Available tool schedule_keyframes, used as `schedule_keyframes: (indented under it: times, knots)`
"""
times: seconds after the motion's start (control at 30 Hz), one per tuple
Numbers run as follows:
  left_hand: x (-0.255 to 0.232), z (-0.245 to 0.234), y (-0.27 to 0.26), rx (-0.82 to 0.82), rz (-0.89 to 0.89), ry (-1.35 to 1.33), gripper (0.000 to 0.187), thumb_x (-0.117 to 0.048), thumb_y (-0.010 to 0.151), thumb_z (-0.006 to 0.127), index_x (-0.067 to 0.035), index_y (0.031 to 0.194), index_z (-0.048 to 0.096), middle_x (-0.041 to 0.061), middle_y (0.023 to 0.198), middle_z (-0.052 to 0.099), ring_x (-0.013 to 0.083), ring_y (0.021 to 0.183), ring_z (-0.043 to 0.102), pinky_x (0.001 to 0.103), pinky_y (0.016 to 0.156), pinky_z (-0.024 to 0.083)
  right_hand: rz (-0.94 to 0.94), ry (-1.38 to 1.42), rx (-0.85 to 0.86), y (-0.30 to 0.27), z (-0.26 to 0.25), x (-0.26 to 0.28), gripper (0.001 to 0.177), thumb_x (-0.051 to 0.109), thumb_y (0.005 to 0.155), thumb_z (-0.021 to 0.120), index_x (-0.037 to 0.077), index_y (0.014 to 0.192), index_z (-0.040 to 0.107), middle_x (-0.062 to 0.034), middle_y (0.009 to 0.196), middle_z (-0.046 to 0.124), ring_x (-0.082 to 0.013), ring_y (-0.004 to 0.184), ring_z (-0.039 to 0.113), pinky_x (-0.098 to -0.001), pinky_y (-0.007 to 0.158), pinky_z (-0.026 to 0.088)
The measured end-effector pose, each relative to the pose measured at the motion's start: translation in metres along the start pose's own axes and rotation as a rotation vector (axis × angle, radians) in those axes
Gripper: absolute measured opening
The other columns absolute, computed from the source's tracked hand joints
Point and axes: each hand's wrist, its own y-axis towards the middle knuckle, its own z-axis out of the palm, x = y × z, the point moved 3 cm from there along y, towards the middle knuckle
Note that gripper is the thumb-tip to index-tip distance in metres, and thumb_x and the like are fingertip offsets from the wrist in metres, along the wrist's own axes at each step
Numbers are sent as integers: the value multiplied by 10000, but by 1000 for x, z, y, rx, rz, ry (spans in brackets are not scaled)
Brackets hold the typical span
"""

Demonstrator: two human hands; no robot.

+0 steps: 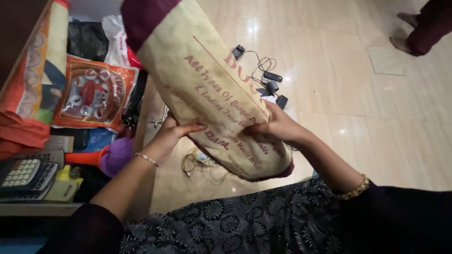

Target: The person organizes a cluttered drawer by folding and placing a cloth, a rolled fabric item, and a blue plastic bag into the drawer. They also handle various small electronic accessories and cables, moving them between the floor and the drawer.

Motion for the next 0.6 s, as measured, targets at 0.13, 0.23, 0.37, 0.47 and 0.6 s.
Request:
schedule_keyframes:
  times: [0.13,0.23,0.37,0.47,0.6]
  knots:
    - [-9,4,-3,-26,29,32,445,-104,776,795,-42,1192,650,44,1111,758,150,1022,709,286,911,541,-169,16,-12,19,-5,-18,665,40,764,816,-17,1366,539,-140,1235,716,-184,1115,694,-345,984,568]
    - [7,4,8,-70,49,89,370,-111,832,771,-16,1172,659,55,1068,760,148,964,713,297,838,559,59,54,-112,42,-17,-43,681,85,743,817,34,1344,501,-117,1163,716,-219,1040,723,-354,929,605]
    - [35,-10,24,-137,186,213,275,-108,893,751,22,1129,702,74,1050,768,156,959,713,301,837,555,242,620,137,72,-19,-80,564,267,864,676,6,1344,536,-140,1172,713,-218,1004,709,-365,875,602]
    - [47,-19,25,-180,173,253,298,-82,874,727,11,1155,685,74,1064,762,162,971,708,304,844,546,250,904,247,87,-6,-109,590,317,905,650,-69,1340,551,-182,1125,725,-239,900,721,-344,741,594]
    - [61,-23,24,-258,114,254,347,-109,878,722,13,1195,647,84,1091,745,167,990,688,305,866,530,65,843,263,93,17,-109,613,144,869,664,-56,1416,475,-141,1177,702,-203,963,708,-323,804,586]
